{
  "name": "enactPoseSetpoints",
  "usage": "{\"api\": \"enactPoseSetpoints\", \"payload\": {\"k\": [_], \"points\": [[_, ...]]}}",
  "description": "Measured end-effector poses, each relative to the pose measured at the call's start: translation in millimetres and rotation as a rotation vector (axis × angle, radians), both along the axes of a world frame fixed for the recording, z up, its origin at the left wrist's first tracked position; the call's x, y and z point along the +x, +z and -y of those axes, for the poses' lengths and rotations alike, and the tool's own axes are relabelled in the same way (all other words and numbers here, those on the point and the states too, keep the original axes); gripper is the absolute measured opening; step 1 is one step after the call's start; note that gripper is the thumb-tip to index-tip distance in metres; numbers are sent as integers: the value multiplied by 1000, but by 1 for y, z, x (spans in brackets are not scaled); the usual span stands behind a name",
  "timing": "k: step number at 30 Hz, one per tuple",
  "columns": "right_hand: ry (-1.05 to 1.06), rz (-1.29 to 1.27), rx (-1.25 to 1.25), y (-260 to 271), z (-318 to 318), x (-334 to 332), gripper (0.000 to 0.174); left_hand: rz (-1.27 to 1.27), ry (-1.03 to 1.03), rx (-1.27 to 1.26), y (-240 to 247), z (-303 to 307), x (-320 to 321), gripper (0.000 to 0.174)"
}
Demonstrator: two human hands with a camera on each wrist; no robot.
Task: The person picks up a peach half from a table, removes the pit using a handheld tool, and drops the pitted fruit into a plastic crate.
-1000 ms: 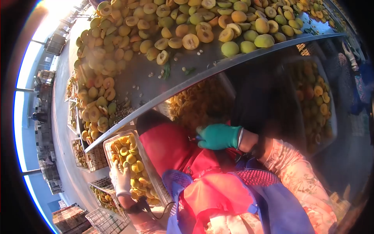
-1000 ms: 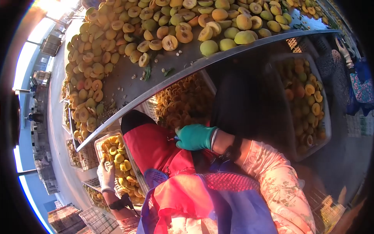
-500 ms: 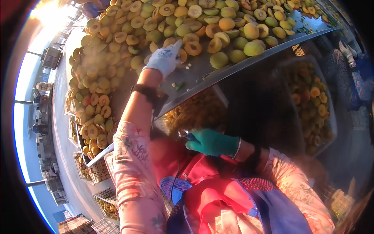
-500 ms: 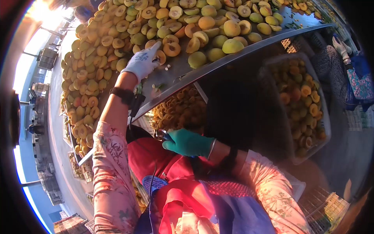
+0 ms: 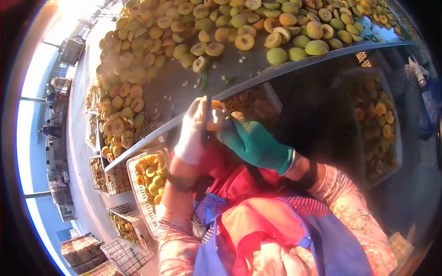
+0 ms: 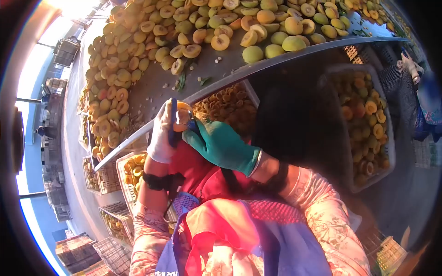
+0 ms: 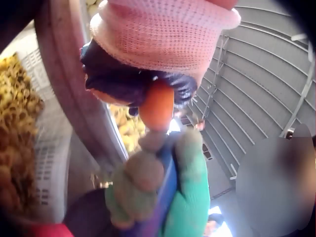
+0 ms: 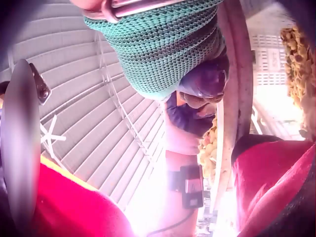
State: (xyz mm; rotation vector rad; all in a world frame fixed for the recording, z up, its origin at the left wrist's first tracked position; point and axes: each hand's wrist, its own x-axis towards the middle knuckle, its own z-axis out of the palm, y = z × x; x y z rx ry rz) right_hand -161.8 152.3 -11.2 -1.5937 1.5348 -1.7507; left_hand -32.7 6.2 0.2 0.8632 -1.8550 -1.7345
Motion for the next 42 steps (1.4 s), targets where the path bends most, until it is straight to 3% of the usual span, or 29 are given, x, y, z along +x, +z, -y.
{"api": "enactPoseSetpoints", "payload": {"k": [2,4,6,8,10,14,16,17,18,20,22,25,29,31,39,42], "points": [[-26,-148,115,-6,-7,5,32,-72,105,-64,-57,-9,13,45],[-26,-195,166,-13,-10,9,35,-220,148,141,-48,-30,5,46],[6,-255,272,-10,-15,8,36,-481,93,604,-18,-53,-3,46],[76,-325,441,-2,-21,6,34,-553,97,643,-25,-58,-1,44],[85,-239,437,-6,-18,11,39,-598,72,684,-27,-60,3,44],[216,-49,403,-9,-15,18,38,-479,184,457,-34,-65,14,41],[291,45,179,-7,-13,24,33,-448,194,295,-33,-70,20,39],[405,298,631,25,-21,20,30,-442,211,244,-28,-71,21,39],[504,525,815,45,-22,18,28,-445,251,268,-16,-78,18,38],[561,702,833,44,-21,19,22,-444,289,277,19,-91,9,34],[593,760,911,59,-22,14,21,-396,187,185,11,-82,18,41],[610,823,893,54,-24,14,23,-540,182,330,-2,-82,20,40],[586,601,838,41,-24,20,29,-549,254,217,-1,-90,13,41],[634,676,871,61,-26,15,29,-552,281,128,9,-95,7,37],[816,1187,909,50,-33,7,28,-702,-42,504,-1,-82,18,49],[870,1227,935,50,-39,4,29,-525,-98,372,-14,-70,31,54]]}}
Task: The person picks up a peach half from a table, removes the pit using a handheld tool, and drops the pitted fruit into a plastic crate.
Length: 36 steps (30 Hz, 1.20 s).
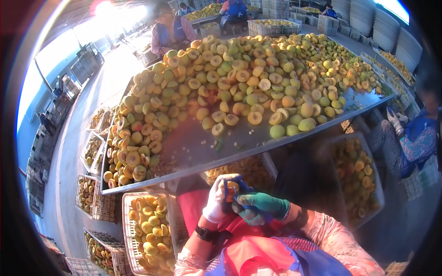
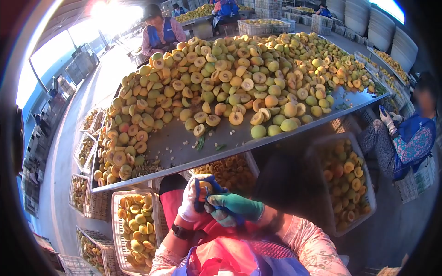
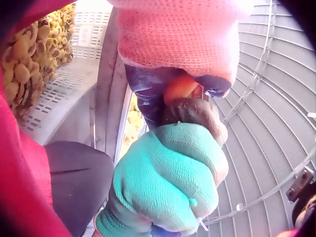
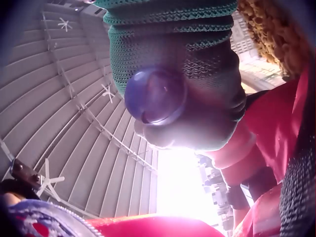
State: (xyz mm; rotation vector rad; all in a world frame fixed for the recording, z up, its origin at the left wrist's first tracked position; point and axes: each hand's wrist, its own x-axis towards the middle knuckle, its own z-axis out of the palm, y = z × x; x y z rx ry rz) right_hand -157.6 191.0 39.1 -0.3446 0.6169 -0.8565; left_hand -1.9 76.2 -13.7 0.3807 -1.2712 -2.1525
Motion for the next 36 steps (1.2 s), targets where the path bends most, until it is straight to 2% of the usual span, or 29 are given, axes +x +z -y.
{"api": "enactPoseSetpoints", "payload": {"k": [2,4,5,8,10,12,14,15,16,17,18,19,20,21,22,23,24,26,28,29,30,32,36], "points": [[67,53,-2,-9,1,-2,31,208,34,-210,13,-2,17,59],[164,121,33,-22,4,3,34,411,23,-135,22,-7,34,60],[209,158,50,-25,6,8,34,250,74,-92,37,-21,39,51],[240,203,-11,-18,6,12,32,408,491,-121,-15,-9,81,36],[266,256,-138,-23,9,-1,28,457,750,-182,3,5,134,33],[276,-185,-179,-37,20,-3,35,689,823,-225,25,6,185,31],[534,-619,-225,-32,35,-17,44,1161,711,-203,5,16,260,40],[609,-1010,-524,-44,39,-20,57,1481,642,-498,-2,20,284,50],[631,-1149,-547,-59,42,-21,58,1796,539,-808,15,20,280,61],[651,-1281,-568,-74,43,-22,59,1754,513,-657,32,29,274,77],[672,-1417,-589,-84,45,-23,59,1681,536,-841,36,45,269,72],[655,-1363,-599,-88,49,-24,54,1529,531,-881,57,59,237,68],[656,-1335,-624,-95,53,-24,54,1440,535,-1084,62,80,214,64],[651,-1310,-647,-106,57,-25,53,1454,521,-1255,67,105,180,64],[639,-1288,-667,-117,61,-27,53,1327,515,-1276,80,121,135,63],[674,-1292,-683,-127,64,-27,52,1189,468,-1368,84,143,95,62],[669,-1296,-678,-129,64,-27,52,1167,368,-1358,101,158,48,63],[667,-1330,-668,-128,66,-32,52,1019,196,-1505,112,200,-35,63],[433,-1349,-722,-139,62,-30,47,1053,101,-1511,133,222,-124,65],[456,-1334,-763,-144,66,-30,43,1015,101,-1590,119,247,-155,66],[480,-1315,-804,-150,70,-29,40,1001,93,-1686,125,256,-193,67],[431,-1290,-864,-173,76,-24,53,952,67,-1797,129,278,-265,66],[435,-1243,-749,-142,86,-28,52,1011,123,-1786,134,308,-363,64]]}}
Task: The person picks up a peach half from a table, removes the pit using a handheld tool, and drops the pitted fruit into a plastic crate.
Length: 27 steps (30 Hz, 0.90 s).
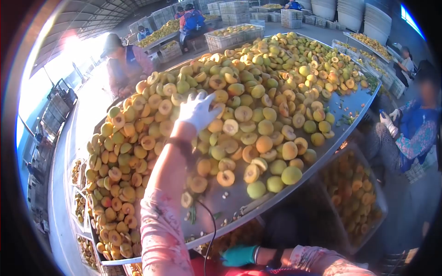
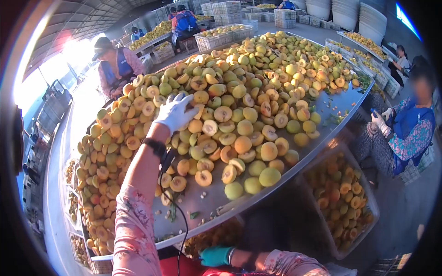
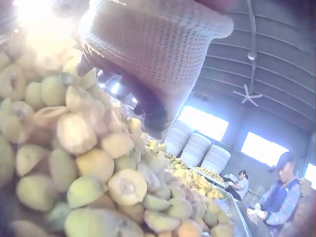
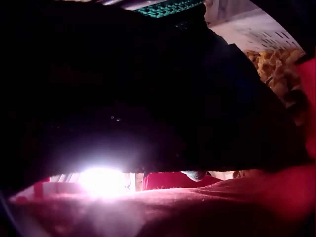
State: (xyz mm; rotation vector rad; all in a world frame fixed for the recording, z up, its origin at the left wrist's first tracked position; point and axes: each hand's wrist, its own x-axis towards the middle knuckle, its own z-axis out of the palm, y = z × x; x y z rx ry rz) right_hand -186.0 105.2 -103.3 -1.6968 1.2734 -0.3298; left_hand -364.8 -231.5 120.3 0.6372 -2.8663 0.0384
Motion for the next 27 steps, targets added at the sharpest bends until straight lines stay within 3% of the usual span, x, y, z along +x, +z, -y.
{"api": "enactPoseSetpoints", "payload": {"k": [4,8,9,11,12,14,15,16,17,21,24,27], "points": [[-3,52,49,-3,6,-2,47,89,164,-85,-20,11,-30,61],[13,126,111,12,8,-10,45,195,8,49,-35,31,4,68],[18,102,97,15,9,-11,45,90,81,104,-56,38,13,69],[36,78,41,15,9,-7,44,375,-186,40,-70,46,41,67],[56,76,1,9,10,-7,44,497,-273,-100,-100,59,49,65],[93,75,-4,5,10,-4,42,204,-48,106,-108,28,73,64],[-3,116,-23,18,3,-8,41,68,77,211,-112,9,89,64],[-21,134,-53,11,3,-7,38,98,86,208,-108,-5,98,65],[90,71,-194,-12,4,-2,35,132,101,210,-100,-17,106,66],[-35,-10,50,8,6,-5,37,190,208,263,-87,-61,146,72],[-84,54,49,8,2,-8,40,224,192,395,-87,-81,170,75],[-117,42,42,20,-7,-14,42,82,217,459,-109,-93,206,73]]}}
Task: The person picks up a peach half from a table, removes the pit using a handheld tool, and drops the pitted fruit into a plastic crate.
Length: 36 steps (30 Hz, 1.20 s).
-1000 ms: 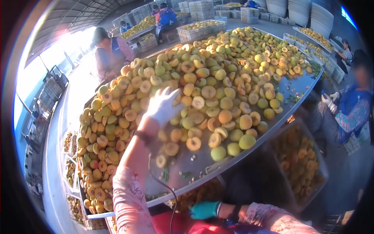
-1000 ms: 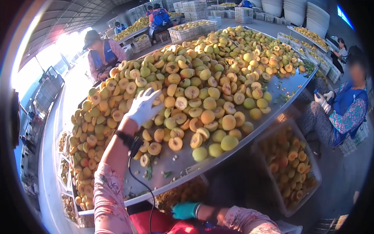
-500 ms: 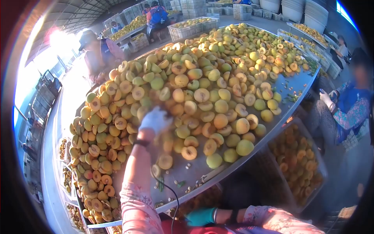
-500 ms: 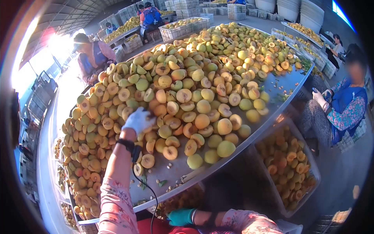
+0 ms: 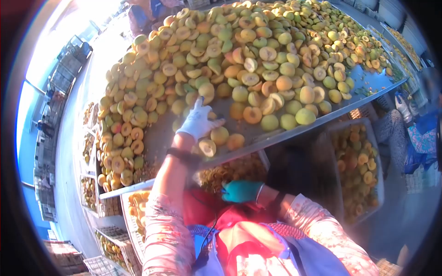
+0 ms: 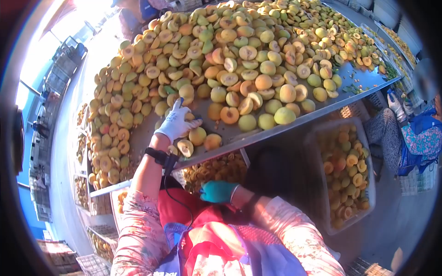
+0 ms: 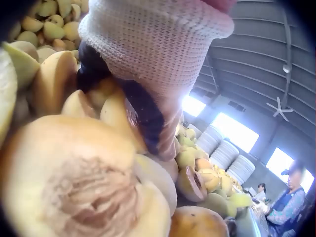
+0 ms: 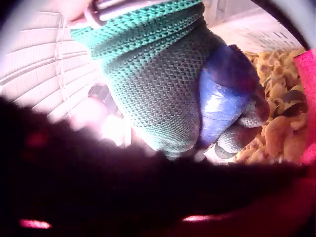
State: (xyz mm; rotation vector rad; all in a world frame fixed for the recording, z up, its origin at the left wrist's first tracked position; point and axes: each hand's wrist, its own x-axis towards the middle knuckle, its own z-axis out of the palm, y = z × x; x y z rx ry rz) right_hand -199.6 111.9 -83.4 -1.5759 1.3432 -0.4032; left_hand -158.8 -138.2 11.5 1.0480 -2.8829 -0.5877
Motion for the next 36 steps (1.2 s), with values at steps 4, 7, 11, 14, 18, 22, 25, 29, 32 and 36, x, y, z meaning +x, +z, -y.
{"api": "enactPoseSetpoints", "payload": {"k": [4,7,11,14,18,22,25,29,32,36], "points": [[5,130,-51,5,-8,-8,38,-18,-3,-21,9,-22,38,63],[80,110,-233,-10,-11,-12,29,-99,-128,-37,-12,-15,65,52],[-167,301,2,44,-24,-4,19,-121,-246,-188,-14,-19,86,37],[-376,380,111,56,-28,-7,21,-428,-70,-391,-25,-32,101,35],[-498,329,-338,60,-36,-5,16,-886,142,-178,7,-99,124,38],[-593,537,-345,75,-27,23,14,-1045,270,399,-4,-176,137,33],[-583,533,-394,63,-25,43,20,-1264,556,1180,-1,-215,143,37],[-469,232,-435,80,-37,47,30,-1446,438,1371,-75,-204,155,43],[-446,95,-414,88,-47,39,30,-1487,471,1274,-32,-218,159,39],[-338,-59,-458,96,-59,44,29,-920,225,365,-38,-216,166,23]]}}
